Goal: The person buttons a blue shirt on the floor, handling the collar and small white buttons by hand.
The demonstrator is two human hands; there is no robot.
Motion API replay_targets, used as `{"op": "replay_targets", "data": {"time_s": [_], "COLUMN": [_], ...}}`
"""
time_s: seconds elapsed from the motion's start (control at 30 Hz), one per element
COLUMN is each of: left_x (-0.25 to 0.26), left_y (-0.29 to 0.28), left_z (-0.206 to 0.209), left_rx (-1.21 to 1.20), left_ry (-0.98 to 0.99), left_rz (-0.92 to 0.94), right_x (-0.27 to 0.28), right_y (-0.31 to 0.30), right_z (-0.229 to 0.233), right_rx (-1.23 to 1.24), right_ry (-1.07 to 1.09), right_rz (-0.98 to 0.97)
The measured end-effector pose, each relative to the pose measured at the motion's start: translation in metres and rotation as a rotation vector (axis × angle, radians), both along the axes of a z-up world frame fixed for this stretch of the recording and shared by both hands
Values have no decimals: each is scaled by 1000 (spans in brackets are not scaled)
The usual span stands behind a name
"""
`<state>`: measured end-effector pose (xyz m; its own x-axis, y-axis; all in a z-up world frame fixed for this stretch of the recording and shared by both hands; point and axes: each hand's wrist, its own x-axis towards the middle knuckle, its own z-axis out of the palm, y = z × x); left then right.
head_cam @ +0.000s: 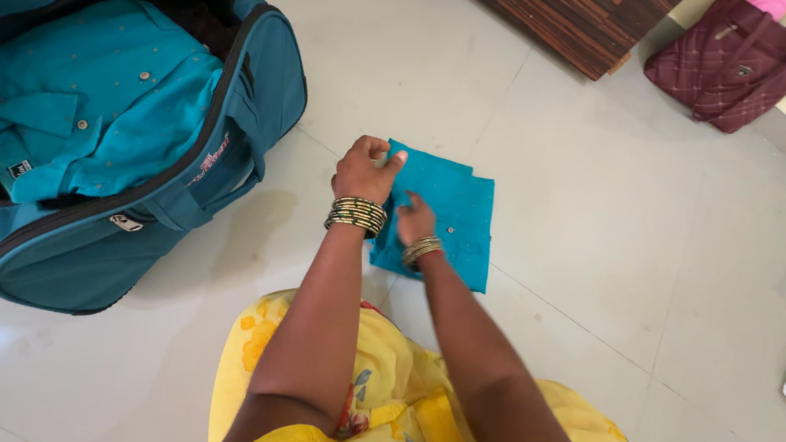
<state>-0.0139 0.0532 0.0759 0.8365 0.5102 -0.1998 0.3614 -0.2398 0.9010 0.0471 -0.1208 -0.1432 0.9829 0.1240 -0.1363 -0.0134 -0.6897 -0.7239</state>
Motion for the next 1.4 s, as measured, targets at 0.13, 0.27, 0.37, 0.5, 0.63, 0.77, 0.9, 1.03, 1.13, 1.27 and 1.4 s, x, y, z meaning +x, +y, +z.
{"op": "replay_targets", "data": {"time_s": [0.13,0.27,0.37,0.5,0.63,0.77,0.9,1.03,1.13,1.27,1.4], "left_x": [-5,-5,-1,2,5,10,9,11,13,13,14], "left_y": [0,-2,-6,-15,-26,-52,-83,-96,-101,-93,-82], "left_z": [6,5,2,-6,-20,-44,-86,-126,-136,-112,-97], "left_rx": [12,-28,-33,20,115,276,398,468,527,611,718], "left_ry": [44,75,91,101,129,215,320,391,565,939,924], "left_rz": [-15,-46,-78,-121,-206,-414,-714,-917,-1020,-1006,-835], "right_x": [26,2,-13,-44,-75,-62,-48,-52,-64,-69,-74], "right_y": [-91,-210,-297,-393,-420,-392,-350,-302,-271,-243,-218], "right_z": [77,200,242,218,161,106,61,34,45,58,68], "right_rx": [490,934,823,578,428,153,-298,-379,-588,-346,-300], "right_ry": [250,329,255,-140,-365,-332,-68,54,79,89,76], "right_rz": [-263,-183,-223,-828,-1042,-618,-178,-40,-23,186,290]}}
